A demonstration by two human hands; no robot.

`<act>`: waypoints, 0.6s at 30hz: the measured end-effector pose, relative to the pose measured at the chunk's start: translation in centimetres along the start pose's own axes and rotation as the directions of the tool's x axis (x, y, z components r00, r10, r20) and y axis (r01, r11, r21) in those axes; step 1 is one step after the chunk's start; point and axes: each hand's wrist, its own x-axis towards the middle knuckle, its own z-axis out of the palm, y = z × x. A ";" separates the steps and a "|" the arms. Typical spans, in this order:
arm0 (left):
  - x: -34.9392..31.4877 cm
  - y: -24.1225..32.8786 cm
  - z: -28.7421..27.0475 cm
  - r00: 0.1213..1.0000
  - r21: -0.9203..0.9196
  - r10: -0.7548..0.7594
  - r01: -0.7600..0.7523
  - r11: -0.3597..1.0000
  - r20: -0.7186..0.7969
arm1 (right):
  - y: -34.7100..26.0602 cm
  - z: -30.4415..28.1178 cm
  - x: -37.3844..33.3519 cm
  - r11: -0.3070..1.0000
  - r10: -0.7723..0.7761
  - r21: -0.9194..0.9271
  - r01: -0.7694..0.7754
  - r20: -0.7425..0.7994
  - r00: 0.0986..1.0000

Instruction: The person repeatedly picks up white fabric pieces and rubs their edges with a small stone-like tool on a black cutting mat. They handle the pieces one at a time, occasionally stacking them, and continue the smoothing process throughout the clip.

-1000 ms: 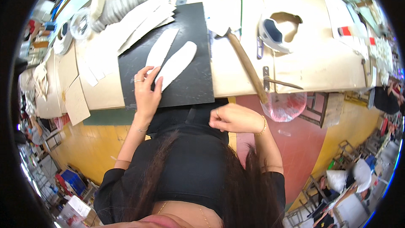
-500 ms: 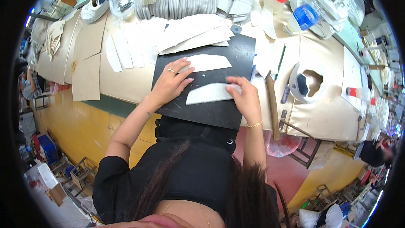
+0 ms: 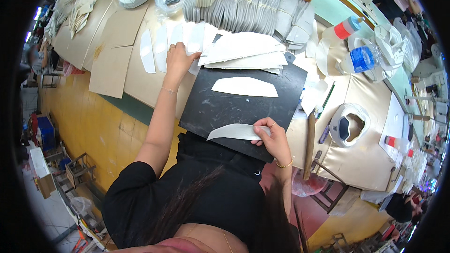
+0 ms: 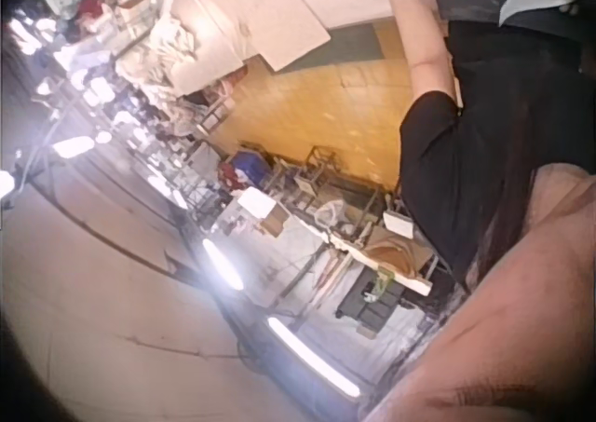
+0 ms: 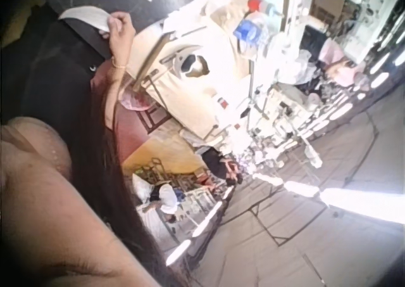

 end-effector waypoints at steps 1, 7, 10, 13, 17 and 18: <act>0.1 0.2 0.2 1.000 -0.011 0.019 -0.019 1.000 -0.008 | 0.2 0.0 -0.2 1.000 0.000 0.001 0.000 -0.007 1.000; 0.9 0.4 2.1 0.995 -0.215 0.059 -0.076 0.974 -0.086 | 0.8 -0.4 -0.1 0.991 -0.017 0.129 0.028 -0.082 0.996; -0.4 0.7 -0.3 0.975 -0.409 0.122 -0.191 0.893 -0.188 | 0.0 -0.5 -0.4 0.980 0.010 0.201 0.008 -0.092 0.996; -1.1 1.8 -4.8 0.946 -0.441 0.289 -0.325 0.837 -0.149 | -0.3 -1.0 -1.2 0.968 0.027 0.253 -0.004 -0.085 0.996; -6.9 6.5 -12.8 0.879 -0.825 0.446 -0.124 0.551 0.166 | -1.4 -1.2 -2.4 0.983 0.037 0.178 -0.034 -0.012 0.999; -8.4 7.1 -13.3 0.815 -0.861 0.547 -0.126 0.492 0.193 | -1.8 -1.1 -3.0 0.992 0.027 0.120 -0.032 0.045 0.999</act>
